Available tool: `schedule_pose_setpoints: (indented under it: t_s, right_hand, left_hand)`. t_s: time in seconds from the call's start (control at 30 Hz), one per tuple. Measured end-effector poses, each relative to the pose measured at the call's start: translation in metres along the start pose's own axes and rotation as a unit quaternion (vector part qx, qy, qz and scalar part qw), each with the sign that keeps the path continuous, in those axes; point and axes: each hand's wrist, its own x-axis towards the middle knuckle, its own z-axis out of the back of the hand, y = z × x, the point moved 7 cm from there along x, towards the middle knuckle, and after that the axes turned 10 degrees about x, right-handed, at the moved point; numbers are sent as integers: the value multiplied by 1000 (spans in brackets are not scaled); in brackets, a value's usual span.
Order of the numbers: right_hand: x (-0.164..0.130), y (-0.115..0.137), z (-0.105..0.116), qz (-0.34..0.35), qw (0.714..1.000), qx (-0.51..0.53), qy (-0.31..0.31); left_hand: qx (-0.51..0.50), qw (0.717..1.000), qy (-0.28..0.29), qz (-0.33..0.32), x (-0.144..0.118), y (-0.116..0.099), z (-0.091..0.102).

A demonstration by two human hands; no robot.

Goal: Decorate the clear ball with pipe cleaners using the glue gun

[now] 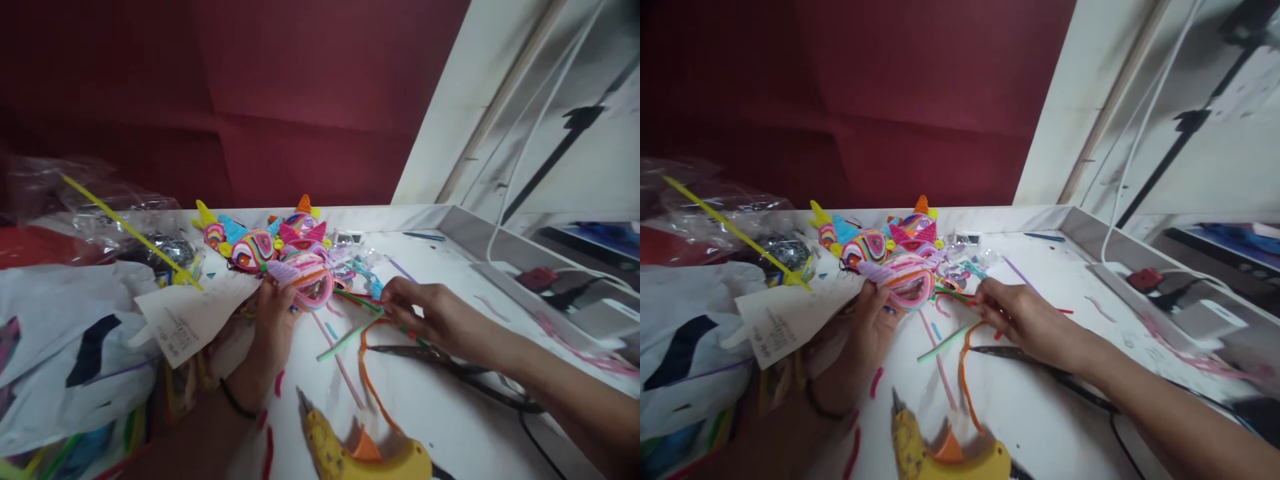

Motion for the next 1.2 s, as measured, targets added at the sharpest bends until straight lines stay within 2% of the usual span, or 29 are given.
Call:
schedule_pose_setpoints:
  t_s: [0.1,0.2,0.27,0.43,0.5,0.63,0.7,0.93,1.07,1.2]
  right_hand:
    - [2,-10,10,-80,989,124,-15]
    - [0,-27,4,-145,962,233,0]
    - [-1,-28,-1,-157,954,254,1]
    - [7,7,-18,-114,958,262,-4]
    - [15,26,-21,-64,970,232,-15]
    - [32,57,-19,64,982,143,-103]
    - [39,61,-21,91,978,133,-133]
    - [49,45,-36,36,966,194,-168]
    - [50,42,-38,28,962,199,-184]
    - [51,42,-39,23,964,188,-184]
  left_hand:
    - [-5,1000,6,-14,1,-2,-2]
    - [-7,1000,18,-19,3,-2,-4]
    - [-4,1000,18,-13,2,-2,-5]
    - [11,1000,-10,11,-2,2,0]
    - [19,1000,-11,16,-3,5,2]
    - [49,997,-37,48,-6,13,10]
    - [57,996,-40,56,-7,15,12]
    - [89,993,-55,45,-9,8,10]
    - [118,991,-67,20,-10,-5,6]
    - [113,991,-68,16,-7,-5,6]
